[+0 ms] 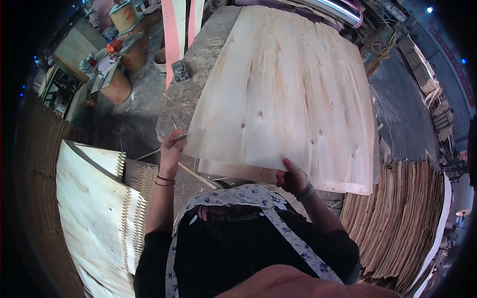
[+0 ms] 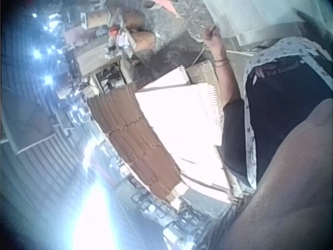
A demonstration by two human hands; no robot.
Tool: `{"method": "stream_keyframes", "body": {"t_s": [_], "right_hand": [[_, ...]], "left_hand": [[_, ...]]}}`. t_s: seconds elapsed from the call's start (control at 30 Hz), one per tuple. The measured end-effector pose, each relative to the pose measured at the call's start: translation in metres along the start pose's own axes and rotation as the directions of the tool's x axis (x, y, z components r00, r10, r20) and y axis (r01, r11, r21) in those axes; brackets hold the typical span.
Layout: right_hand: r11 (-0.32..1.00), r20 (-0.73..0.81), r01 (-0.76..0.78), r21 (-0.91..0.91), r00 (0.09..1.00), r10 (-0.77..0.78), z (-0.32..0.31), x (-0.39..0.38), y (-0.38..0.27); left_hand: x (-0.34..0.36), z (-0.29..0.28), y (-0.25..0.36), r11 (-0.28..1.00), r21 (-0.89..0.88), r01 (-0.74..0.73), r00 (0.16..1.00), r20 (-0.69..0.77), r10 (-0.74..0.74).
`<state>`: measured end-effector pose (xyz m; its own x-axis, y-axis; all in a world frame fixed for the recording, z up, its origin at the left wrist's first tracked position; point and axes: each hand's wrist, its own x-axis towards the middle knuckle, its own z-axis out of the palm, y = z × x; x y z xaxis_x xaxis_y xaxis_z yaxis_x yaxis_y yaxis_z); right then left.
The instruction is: The person is sorting and stacking thin plywood sheets, including sheets with serrated edges, in an industrial setting.
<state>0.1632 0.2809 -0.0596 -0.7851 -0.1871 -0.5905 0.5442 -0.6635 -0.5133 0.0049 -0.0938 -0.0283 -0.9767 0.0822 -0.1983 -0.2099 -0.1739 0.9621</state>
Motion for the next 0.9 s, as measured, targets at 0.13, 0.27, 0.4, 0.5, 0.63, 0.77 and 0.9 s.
{"method": "stream_keyframes", "body": {"t_s": [0.13,0.27,0.4,0.5,0.63,0.77,0.9], "right_hand": [[1.0,-0.03,0.014,-0.015,0.999,-0.015,-0.016,0.052,-0.04],[0.999,-0.107,-0.022,0.048,0.994,0.027,-0.067,0.147,-0.101],[0.993,-0.121,0.073,0.091,0.991,-0.061,-0.057,0.214,-0.162],[0.994,-0.151,0.013,0.108,0.988,0.003,-0.041,0.262,-0.209],[0.913,-0.082,0.136,0.384,0.99,-0.113,-0.022,0.306,-0.237],[0.972,-0.067,0.208,0.108,0.977,-0.202,-0.002,0.292,-0.195],[0.961,-0.014,0.266,0.074,0.964,-0.265,-0.032,0.244,-0.125]], "left_hand": [[-0.003,0.002,-0.021,0.994,0.112,-0.012,0.997,-0.08,0.021],[-0.009,0.012,-0.03,0.989,0.135,0.059,0.997,-0.059,-0.052],[-0.021,0.019,-0.036,0.979,0.173,0.106,0.991,-0.103,-0.089],[-0.026,0.025,-0.046,0.982,0.165,0.097,0.986,-0.154,-0.071],[-0.021,0.022,-0.078,0.956,0.293,0.025,0.989,-0.147,0.019],[-0.026,0.019,-0.095,0.675,0.734,-0.077,0.985,-0.049,0.166],[-0.02,0.025,-0.113,0.514,0.844,-0.152,0.979,0.058,0.195]]}}
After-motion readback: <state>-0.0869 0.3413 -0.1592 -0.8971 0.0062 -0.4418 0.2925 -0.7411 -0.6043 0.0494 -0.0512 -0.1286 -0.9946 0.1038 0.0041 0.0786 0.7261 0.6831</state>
